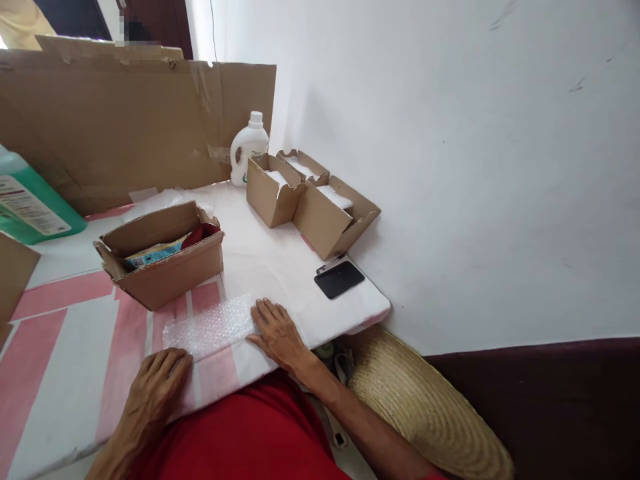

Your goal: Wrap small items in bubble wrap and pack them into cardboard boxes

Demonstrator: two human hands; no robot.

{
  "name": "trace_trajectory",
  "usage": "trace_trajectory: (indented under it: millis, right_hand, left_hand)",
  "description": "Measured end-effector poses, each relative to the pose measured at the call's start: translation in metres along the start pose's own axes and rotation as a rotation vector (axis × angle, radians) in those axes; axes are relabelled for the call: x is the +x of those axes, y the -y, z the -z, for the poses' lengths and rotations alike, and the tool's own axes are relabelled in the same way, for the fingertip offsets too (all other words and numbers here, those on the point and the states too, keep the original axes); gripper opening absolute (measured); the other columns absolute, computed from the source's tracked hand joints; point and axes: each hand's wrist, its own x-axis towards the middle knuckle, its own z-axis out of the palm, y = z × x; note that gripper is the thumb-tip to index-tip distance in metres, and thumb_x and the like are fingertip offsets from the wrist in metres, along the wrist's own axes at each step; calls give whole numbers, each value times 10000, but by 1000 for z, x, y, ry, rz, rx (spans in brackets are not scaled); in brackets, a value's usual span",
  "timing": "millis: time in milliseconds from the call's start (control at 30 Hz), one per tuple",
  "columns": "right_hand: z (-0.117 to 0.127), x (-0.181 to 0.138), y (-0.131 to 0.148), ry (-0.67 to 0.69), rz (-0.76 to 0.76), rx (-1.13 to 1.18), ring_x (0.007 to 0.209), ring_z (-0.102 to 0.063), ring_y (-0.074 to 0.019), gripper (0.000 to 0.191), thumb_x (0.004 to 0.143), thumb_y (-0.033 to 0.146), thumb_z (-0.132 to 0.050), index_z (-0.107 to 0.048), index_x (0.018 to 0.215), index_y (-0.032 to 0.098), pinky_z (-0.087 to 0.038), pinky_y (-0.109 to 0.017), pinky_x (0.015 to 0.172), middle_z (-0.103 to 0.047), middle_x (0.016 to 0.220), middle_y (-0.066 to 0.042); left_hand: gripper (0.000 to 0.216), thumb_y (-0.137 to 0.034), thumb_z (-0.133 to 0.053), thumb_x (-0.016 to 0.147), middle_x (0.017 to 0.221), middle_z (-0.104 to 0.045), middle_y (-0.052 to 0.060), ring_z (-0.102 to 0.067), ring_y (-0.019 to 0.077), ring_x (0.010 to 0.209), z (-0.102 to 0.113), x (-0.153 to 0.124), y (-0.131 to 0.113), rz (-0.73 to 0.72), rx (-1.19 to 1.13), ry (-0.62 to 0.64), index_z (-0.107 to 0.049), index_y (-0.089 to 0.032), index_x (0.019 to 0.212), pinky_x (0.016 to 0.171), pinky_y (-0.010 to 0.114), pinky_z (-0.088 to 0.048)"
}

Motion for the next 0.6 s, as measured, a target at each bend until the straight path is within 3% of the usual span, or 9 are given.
trace_trajectory:
  millis: [167, 267, 400, 467, 533, 600]
  right_hand:
    - [15, 31, -18, 28, 45, -63, 1392, -465, -378, 476, 969, 296, -636, -545, 1402, 120, -430, -532, 1070, -527, 1479, -225]
    - [30, 34, -15, 23, 49, -56, 1427, -415, -386, 512, 956, 157, -579, -484, 1456, 107, -388, -554, 1097, -451, 1539, -236]
    - [40, 9, 11, 48, 349, 131, 1444, -380, -349, 573, 907, 237, -634, -474, 1447, 130, -363, -521, 1122, -444, 1559, -189]
    - [33, -7, 26, 16, 425, 236, 1342, -497, -308, 441, 944, 248, -595, -536, 1366, 132, -442, -467, 1049, -587, 1426, -167]
    - [20, -19, 37, -77, 386, 316, 1160, -614, -266, 284, 975, 185, -534, -605, 1245, 134, -512, -417, 945, -708, 1202, -144]
    - [5, -28, 41, -192, 318, 401, 1041, -656, -237, 225, 983, 130, -503, -643, 1158, 149, -549, -387, 898, -739, 1066, -125]
  left_hand:
    - [206, -87, -462, 951, 910, -696, 66, -601, 218, 834, -5, 15, -28, 38, -15, 32, -643, -158, 1018, 775, 356, -427]
    - [164, -114, -489, 950, 795, -651, 39, -555, 217, 737, -10, 30, -53, 121, -33, 55, -641, -176, 939, 717, 362, -398]
    - [139, -143, -508, 953, 753, -623, 26, -535, 219, 718, -12, 48, -74, 193, -79, 46, -636, -188, 922, 704, 361, -389]
    - [150, -140, -500, 958, 742, -622, 16, -531, 211, 701, -11, 52, -77, 212, -138, 45, -625, -201, 901, 689, 353, -388]
    - [123, -168, -512, 967, 768, -642, 7, -552, 196, 711, -8, 52, -74, 206, -258, 49, -622, -210, 933, 688, 337, -405]
    - [136, -266, -575, 963, 882, -684, 19, -602, 188, 799, -4, 48, -67, 215, -389, 44, -620, -209, 1078, 742, 323, -453]
